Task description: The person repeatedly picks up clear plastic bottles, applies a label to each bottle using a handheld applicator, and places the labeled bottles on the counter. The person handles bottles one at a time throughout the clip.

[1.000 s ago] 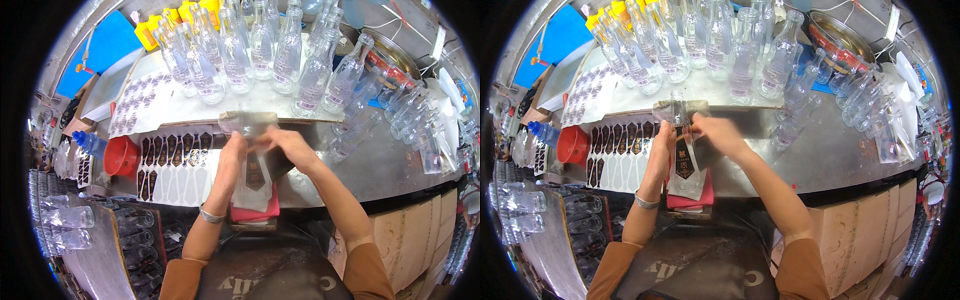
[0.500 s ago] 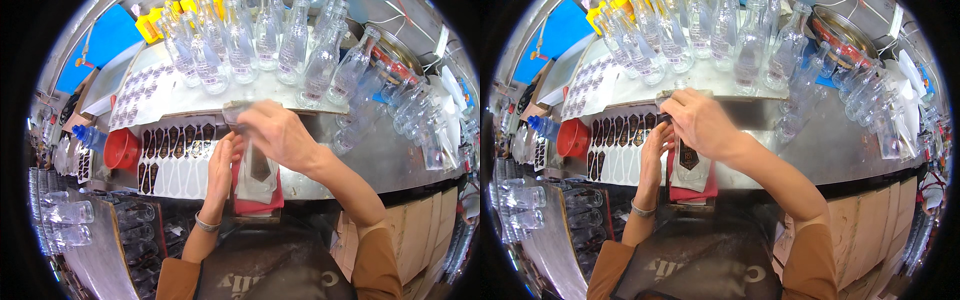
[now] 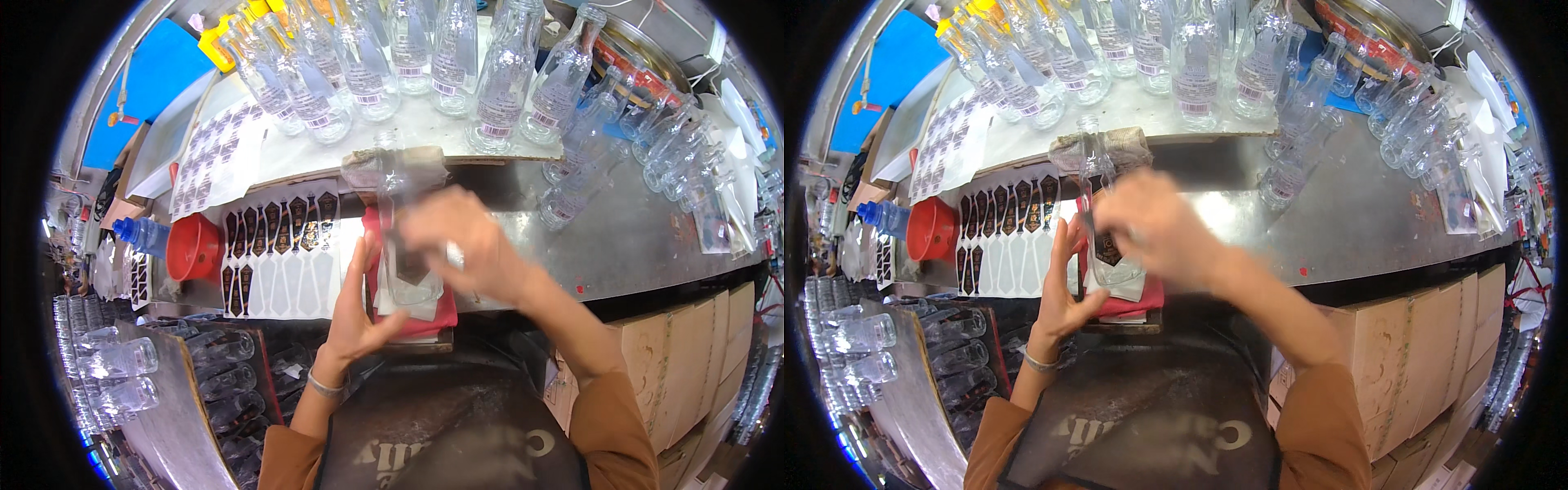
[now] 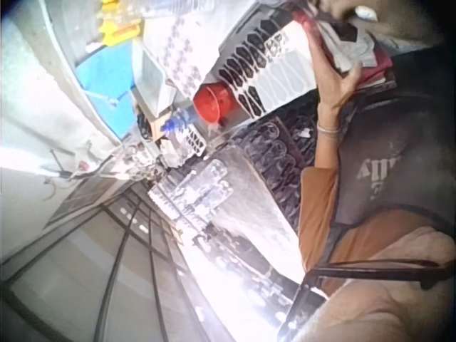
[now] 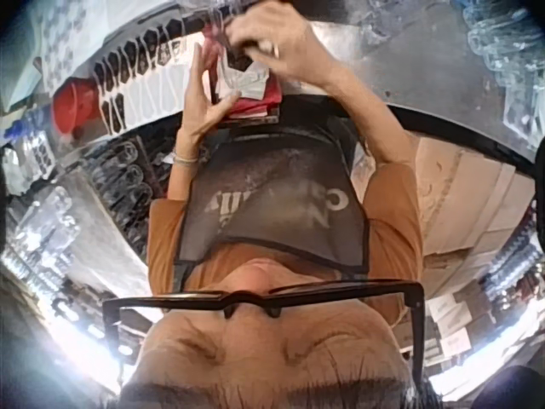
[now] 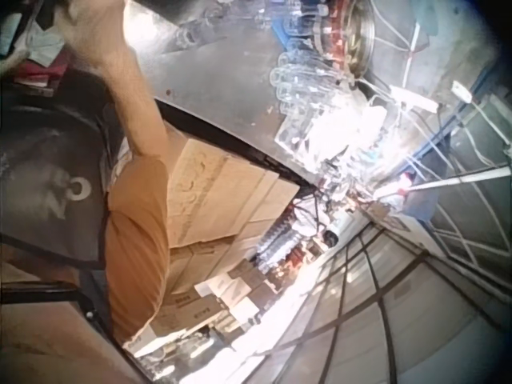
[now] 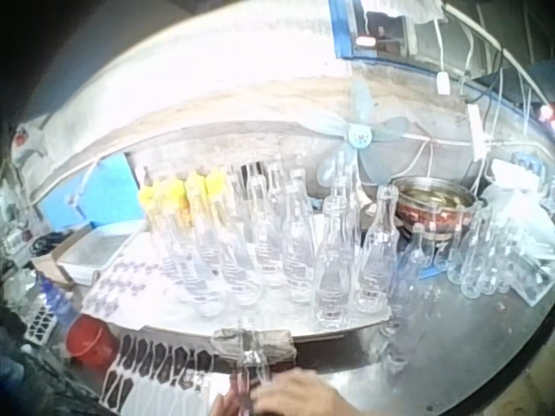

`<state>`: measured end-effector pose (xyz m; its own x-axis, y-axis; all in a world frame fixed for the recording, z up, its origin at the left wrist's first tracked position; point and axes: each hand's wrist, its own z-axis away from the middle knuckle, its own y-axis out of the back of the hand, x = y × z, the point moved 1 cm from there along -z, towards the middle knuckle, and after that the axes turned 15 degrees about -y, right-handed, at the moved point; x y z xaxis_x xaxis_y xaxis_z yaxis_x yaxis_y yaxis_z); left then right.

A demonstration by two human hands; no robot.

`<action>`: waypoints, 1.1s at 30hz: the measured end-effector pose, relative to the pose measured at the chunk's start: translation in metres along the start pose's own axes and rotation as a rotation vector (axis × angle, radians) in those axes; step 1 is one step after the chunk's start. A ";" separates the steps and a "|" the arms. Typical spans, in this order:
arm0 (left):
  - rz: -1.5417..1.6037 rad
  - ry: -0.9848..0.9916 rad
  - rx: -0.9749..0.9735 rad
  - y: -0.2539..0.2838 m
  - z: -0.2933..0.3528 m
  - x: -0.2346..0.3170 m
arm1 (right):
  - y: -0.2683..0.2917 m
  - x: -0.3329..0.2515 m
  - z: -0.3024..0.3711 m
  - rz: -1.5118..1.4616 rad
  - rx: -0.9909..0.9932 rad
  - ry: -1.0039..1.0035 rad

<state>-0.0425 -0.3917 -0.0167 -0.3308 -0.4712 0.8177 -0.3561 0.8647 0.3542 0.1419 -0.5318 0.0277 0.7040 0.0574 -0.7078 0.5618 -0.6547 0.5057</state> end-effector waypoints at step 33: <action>-0.236 -0.176 0.127 -0.029 0.005 -0.006 | -0.009 -0.036 0.002 0.048 -0.346 0.029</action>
<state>-0.0341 -0.4150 -0.0340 -0.3680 -0.6884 0.6250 -0.5433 0.7047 0.4563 0.1109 -0.5292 0.0480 0.7428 0.0574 -0.6670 0.6378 -0.3634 0.6790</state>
